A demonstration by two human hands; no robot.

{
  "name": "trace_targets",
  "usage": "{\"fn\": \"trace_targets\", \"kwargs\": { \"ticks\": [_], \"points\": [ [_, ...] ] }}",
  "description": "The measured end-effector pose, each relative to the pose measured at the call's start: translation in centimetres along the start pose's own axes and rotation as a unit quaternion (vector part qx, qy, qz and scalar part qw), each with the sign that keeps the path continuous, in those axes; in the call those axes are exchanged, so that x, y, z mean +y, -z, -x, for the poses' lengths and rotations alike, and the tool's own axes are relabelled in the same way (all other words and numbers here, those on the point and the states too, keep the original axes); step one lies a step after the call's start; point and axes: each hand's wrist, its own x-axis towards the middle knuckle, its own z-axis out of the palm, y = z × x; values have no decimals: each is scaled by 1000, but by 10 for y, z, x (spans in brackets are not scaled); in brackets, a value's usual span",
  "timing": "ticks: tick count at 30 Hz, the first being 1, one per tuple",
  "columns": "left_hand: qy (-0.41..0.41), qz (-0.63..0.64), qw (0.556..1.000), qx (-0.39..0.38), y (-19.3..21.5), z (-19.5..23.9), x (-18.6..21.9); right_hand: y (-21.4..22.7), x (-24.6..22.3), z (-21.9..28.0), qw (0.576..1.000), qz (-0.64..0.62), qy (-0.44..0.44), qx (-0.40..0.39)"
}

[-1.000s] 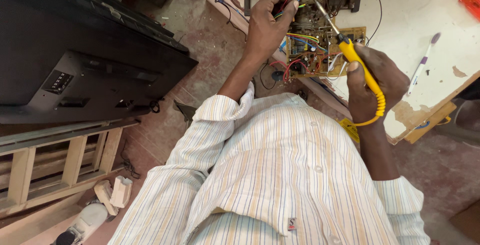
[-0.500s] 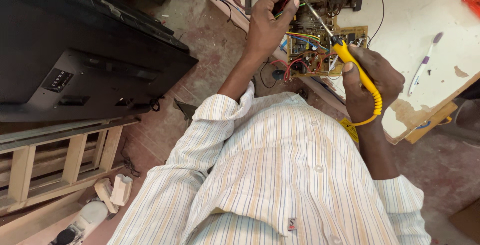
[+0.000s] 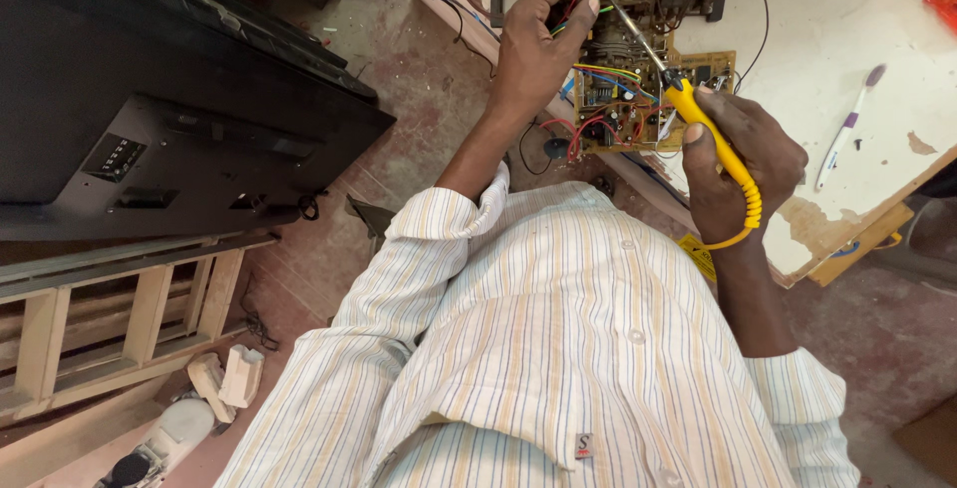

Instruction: The person works on the internal components of a CRT television, handling a circuit board and connecting wires. They use a soldering iron to solder multiple wires to the board and a deflection yoke assembly.

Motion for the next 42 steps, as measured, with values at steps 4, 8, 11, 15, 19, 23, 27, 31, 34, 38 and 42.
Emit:
{"fn": "trace_targets", "kwargs": {
  "ticks": [4,8,11,15,19,23,27,31,34,38,42],
  "points": [
    [8,-16,1000,9,-1,0,0,1,1,1,1000,-2,-3,-2],
    [-2,-14,1000,9,0,0,0,3,2,0,1000,-18,-11,-4],
    [2,-23,1000,15,-1,1,1,4,4,-3,999,-27,-29,-8],
    [-1,-13,1000,9,0,1,1,7,3,-5,999,-20,-15,-28],
    [2,-30,1000,10,1,0,2,13,-1,-13,999,8,9,-48],
    [-11,-41,999,18,1,1,4,20,-8,-25,997,33,25,-62],
    [-1,-31,999,9,1,0,4,28,-19,-38,995,56,30,-83],
    [-6,-37,999,15,1,0,5,36,-29,-52,988,80,84,-105],
    [16,-25,999,15,0,-1,4,37,-35,-56,988,69,86,-108],
    [-8,-39,999,18,0,1,3,34,-39,-53,984,94,109,-108],
    [0,-51,998,21,0,-1,5,29,-31,-44,980,127,126,-85]
  ]
}}
